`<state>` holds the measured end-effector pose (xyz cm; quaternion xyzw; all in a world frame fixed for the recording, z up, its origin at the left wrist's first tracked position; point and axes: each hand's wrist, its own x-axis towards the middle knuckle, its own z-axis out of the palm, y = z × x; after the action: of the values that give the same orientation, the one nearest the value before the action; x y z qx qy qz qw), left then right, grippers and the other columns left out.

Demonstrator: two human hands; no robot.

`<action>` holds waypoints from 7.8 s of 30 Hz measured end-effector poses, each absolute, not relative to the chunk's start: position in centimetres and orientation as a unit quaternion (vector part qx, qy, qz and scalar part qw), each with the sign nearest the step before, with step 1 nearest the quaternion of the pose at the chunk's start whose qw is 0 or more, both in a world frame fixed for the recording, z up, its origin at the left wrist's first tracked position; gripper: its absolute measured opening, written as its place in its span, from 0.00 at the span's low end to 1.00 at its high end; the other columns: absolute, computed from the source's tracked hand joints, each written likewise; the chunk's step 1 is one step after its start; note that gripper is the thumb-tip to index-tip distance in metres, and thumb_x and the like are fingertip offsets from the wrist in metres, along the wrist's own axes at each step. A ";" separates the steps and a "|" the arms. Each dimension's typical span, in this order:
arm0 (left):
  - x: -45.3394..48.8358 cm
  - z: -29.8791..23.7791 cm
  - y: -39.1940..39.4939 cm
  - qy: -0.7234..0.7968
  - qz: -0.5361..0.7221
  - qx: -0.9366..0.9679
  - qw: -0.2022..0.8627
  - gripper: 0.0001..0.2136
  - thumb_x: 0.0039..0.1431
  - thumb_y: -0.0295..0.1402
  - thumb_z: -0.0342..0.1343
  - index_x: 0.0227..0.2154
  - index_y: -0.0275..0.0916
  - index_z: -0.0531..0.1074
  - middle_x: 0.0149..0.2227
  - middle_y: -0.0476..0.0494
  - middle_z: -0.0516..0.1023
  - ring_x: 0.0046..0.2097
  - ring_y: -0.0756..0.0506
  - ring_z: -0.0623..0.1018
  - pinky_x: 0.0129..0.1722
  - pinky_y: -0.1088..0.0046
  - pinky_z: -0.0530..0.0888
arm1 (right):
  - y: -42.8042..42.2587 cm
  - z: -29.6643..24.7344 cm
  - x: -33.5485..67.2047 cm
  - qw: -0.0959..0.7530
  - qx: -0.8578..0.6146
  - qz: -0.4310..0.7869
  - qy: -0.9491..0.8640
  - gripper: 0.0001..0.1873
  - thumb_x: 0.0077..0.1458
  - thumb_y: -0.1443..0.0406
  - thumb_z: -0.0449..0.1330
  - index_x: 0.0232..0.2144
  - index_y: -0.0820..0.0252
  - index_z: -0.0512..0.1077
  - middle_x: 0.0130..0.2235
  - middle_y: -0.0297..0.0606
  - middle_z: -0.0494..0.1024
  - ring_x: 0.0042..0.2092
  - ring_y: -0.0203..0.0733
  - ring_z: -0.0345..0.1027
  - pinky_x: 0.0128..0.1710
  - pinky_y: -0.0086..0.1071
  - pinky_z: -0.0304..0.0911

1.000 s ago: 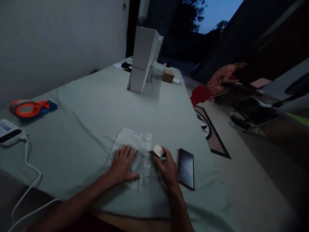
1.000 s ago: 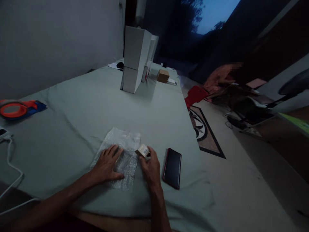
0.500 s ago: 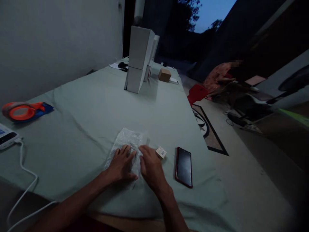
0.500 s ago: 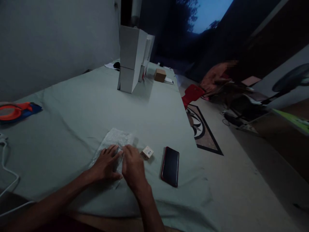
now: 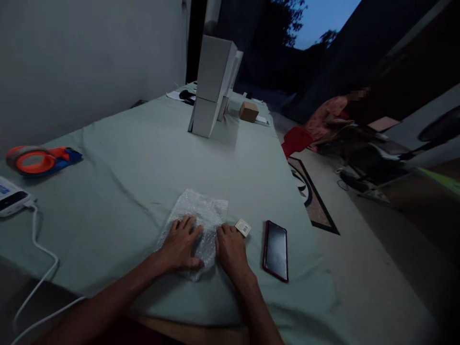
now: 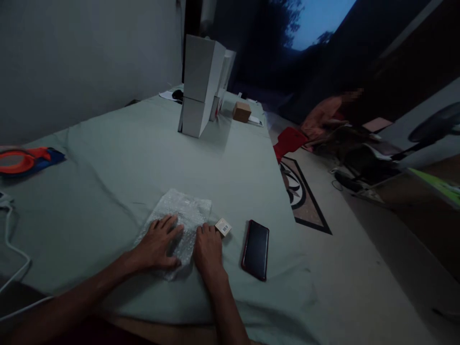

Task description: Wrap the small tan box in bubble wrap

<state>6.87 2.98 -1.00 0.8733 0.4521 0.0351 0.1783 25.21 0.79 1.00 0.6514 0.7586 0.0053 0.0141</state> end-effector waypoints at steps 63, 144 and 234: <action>4.1 -2.7 1.2 0.444 0.179 0.857 0.192 0.39 0.48 0.41 0.59 0.62 0.37 0.52 0.62 0.35 0.62 0.63 0.35 0.59 0.64 0.53 0.50 | 1.3 -2.4 24.0 -0.319 0.600 -0.251 0.689 0.24 0.52 0.64 0.60 0.53 0.57 0.66 0.52 0.44 0.73 0.53 0.48 0.66 0.54 0.45 0.60; 7.3 -0.4 6.1 0.469 0.279 0.676 0.494 0.05 0.43 0.29 0.49 0.23 0.37 0.69 0.24 0.52 0.71 0.29 0.50 0.70 0.28 0.78 0.65 | 0.5 -0.1 27.2 -0.247 0.679 -0.246 0.646 0.04 0.51 0.64 0.57 0.31 0.58 0.68 0.25 0.30 0.72 0.27 0.38 0.65 0.28 0.28 0.56; 7.5 1.7 2.5 0.401 0.227 0.835 0.302 0.08 0.54 0.25 0.52 0.35 0.38 0.73 0.40 0.43 0.72 0.42 0.46 0.73 0.43 0.71 0.71 | -2.5 0.9 26.6 -0.350 0.603 -0.099 0.710 0.10 0.59 0.66 0.53 0.42 0.59 0.71 0.47 0.45 0.75 0.49 0.47 0.67 0.47 0.41 0.61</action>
<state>7.48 2.50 1.66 0.8347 0.4009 0.2267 0.3020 26.64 -2.51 0.95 0.6032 0.7099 -0.0986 -0.3498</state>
